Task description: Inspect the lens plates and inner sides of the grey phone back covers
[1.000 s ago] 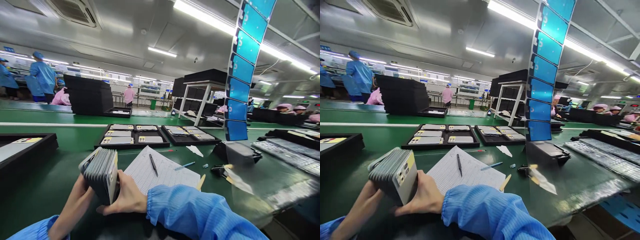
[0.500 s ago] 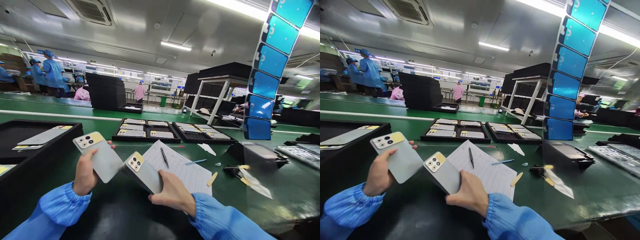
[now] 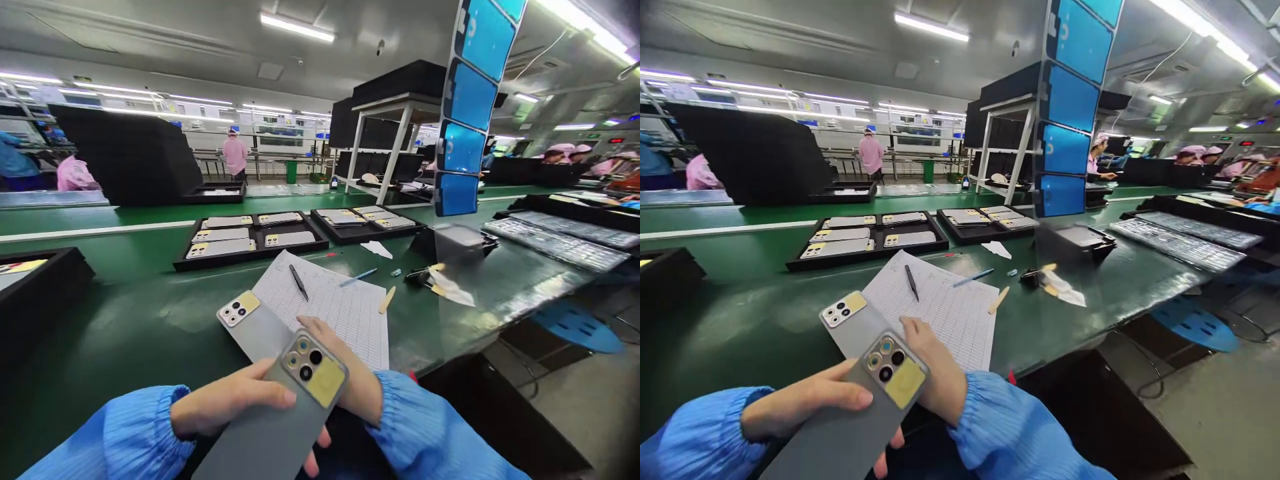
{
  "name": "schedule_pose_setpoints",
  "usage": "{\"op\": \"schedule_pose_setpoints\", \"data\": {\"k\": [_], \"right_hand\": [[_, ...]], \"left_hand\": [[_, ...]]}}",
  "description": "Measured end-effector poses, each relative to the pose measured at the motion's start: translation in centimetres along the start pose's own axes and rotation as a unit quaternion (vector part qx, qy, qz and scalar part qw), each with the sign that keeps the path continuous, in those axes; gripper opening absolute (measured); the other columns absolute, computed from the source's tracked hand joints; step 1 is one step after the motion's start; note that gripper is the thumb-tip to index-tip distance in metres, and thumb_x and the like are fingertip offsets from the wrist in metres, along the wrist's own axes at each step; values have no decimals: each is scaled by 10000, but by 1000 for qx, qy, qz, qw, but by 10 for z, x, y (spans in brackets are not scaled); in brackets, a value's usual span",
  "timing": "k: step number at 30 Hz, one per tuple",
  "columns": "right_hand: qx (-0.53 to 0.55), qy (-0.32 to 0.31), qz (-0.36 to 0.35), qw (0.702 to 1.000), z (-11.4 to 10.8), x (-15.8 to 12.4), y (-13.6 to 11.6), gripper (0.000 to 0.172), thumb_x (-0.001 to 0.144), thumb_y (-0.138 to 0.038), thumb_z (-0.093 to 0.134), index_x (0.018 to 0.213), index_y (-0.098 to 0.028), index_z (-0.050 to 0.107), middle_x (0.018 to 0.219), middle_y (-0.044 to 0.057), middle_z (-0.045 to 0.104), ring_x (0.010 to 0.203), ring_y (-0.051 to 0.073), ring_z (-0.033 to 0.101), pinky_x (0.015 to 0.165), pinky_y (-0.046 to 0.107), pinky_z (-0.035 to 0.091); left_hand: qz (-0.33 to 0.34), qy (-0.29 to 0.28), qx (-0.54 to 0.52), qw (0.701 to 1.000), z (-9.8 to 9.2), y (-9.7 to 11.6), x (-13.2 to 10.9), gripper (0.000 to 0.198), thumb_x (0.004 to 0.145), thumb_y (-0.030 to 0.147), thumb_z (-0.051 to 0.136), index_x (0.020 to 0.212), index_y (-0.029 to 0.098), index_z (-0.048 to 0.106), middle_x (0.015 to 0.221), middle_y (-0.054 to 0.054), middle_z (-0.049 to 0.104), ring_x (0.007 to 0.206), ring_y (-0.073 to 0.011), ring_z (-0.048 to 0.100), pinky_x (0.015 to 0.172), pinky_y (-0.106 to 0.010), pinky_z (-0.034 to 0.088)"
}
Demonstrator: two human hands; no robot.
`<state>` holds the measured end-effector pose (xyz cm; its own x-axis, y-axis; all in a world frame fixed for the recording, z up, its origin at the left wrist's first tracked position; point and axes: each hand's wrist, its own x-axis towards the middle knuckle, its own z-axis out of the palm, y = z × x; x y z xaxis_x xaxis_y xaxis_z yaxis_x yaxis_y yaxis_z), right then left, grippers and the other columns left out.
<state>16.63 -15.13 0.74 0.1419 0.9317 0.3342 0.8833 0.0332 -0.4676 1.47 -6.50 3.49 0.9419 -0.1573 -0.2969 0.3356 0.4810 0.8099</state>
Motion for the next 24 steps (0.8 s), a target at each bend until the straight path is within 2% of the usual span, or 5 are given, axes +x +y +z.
{"op": "schedule_pose_setpoints", "data": {"k": [6,10,13,20,24], "right_hand": [[-104,104,129,981,-48,-35,98,322,824,-125,313,1037,-167,551,1026,120,604,958,255,527,839,437,431],[-159,79,167,970,-57,-47,144,406,793,-77,317,1136,-143,524,1176,135,545,895,293,485,807,525,388],[-215,51,124,967,-58,-47,156,369,818,-126,355,1144,-163,524,1121,87,585,810,251,482,775,442,435],[-246,23,54,968,-62,-37,166,403,839,-103,354,1222,-190,449,1224,101,516,941,244,529,773,365,442],[-200,44,49,978,-65,-34,165,228,863,-178,416,1021,-217,576,1070,62,609,902,198,588,755,289,448]], "left_hand": [[-33,-71,-10,997,-25,-21,9,383,684,209,611,1050,118,544,1048,-131,613,847,-236,642,711,-331,484],[-57,-62,-60,995,-31,-24,15,502,773,263,556,1237,235,366,986,-80,633,762,-182,659,688,-312,477],[-76,-69,-77,992,-31,-21,17,574,837,309,470,1320,310,159,1000,-74,618,764,-194,661,704,-347,463],[-28,-94,-62,993,-31,-18,18,392,773,154,526,1102,246,334,953,-27,603,833,-213,647,775,-393,438],[-12,-127,-35,991,-31,-19,20,393,782,229,531,1126,191,345,941,-60,602,818,-226,648,747,-391,457]]}}
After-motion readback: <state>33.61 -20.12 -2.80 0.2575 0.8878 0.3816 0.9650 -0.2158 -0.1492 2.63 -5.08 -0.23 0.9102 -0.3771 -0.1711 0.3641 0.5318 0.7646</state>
